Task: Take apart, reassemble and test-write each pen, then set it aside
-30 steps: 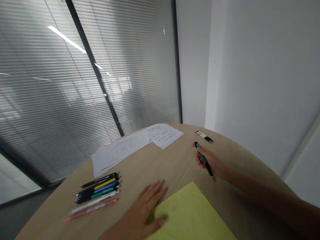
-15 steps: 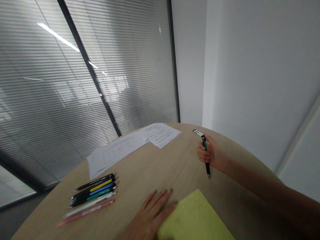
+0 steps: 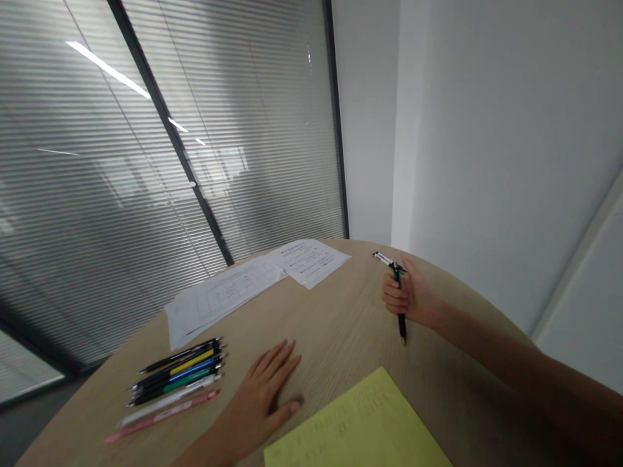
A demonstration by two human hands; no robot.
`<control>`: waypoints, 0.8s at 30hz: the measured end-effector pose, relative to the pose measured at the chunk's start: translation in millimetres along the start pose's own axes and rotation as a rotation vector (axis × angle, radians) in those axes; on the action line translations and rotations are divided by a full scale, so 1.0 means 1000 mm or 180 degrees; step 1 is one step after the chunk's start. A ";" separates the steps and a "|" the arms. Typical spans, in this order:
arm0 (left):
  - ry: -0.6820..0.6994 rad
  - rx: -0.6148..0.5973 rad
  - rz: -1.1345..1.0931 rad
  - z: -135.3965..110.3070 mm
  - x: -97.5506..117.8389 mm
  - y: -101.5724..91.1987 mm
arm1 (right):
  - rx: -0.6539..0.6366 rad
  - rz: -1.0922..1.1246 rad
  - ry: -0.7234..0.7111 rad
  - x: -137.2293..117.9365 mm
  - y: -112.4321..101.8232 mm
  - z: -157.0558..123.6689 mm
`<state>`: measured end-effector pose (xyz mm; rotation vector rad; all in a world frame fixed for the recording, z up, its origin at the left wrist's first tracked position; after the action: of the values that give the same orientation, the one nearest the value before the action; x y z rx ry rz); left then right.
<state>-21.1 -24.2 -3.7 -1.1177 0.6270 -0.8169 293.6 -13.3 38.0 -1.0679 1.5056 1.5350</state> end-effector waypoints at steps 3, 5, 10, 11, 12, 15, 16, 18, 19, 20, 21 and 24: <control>-0.0064 -0.0067 0.0041 -0.001 0.001 0.001 | 0.0065 -0.0128 0.0064 0.002 0.001 0.003; -0.0083 -0.0083 0.0036 -0.001 0.001 0.002 | 0.0220 -0.0414 0.0094 0.007 -0.001 0.005; -0.0094 -0.0065 0.0012 0.000 0.000 0.004 | 0.0610 -0.0911 -0.0110 0.027 -0.023 0.019; -0.0106 -0.0066 0.0011 0.000 0.001 0.004 | 0.0694 -0.0989 -0.0195 0.030 -0.030 0.023; -0.0120 -0.0082 0.0006 0.001 0.001 0.003 | 0.0780 -0.1075 -0.0293 0.032 -0.036 0.027; -0.0176 -0.0151 -0.0002 0.002 0.005 0.000 | 0.1026 -0.1367 -0.0606 0.034 -0.049 0.038; -0.0194 -0.0182 0.0001 0.003 0.006 -0.001 | 0.1091 -0.1479 -0.0683 0.033 -0.051 0.041; -0.0219 -0.0245 0.0012 0.004 0.007 -0.003 | 0.1176 -0.1778 -0.0801 0.032 -0.053 0.044; -0.0228 -0.0258 0.0015 0.004 0.008 -0.003 | 0.1200 -0.1950 -0.0849 0.031 -0.052 0.046; -0.0232 -0.0254 0.0012 0.004 0.008 -0.003 | 0.1215 -0.2129 -0.0890 0.031 -0.052 0.048; -0.0230 -0.0234 0.0001 0.004 0.008 -0.003 | 0.1228 -0.2308 -0.0926 0.030 -0.051 0.051; -0.0225 -0.0141 -0.0030 0.005 0.007 -0.002 | 0.1327 -0.2815 -0.0980 0.028 -0.050 0.066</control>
<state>-14.1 -27.8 -0.4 -1.1855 0.5836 -0.7714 323.9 53.7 -9.9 -0.9856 0.8777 0.6826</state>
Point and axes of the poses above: each hand's wrist, its own z-axis towards the middle knuckle, its own y-axis out of the palm, x = y × z, the point moved 3 cm from there along z, towards the middle knuckle, and after that the axes turned 7 degrees about x, right-handed, at the moved point
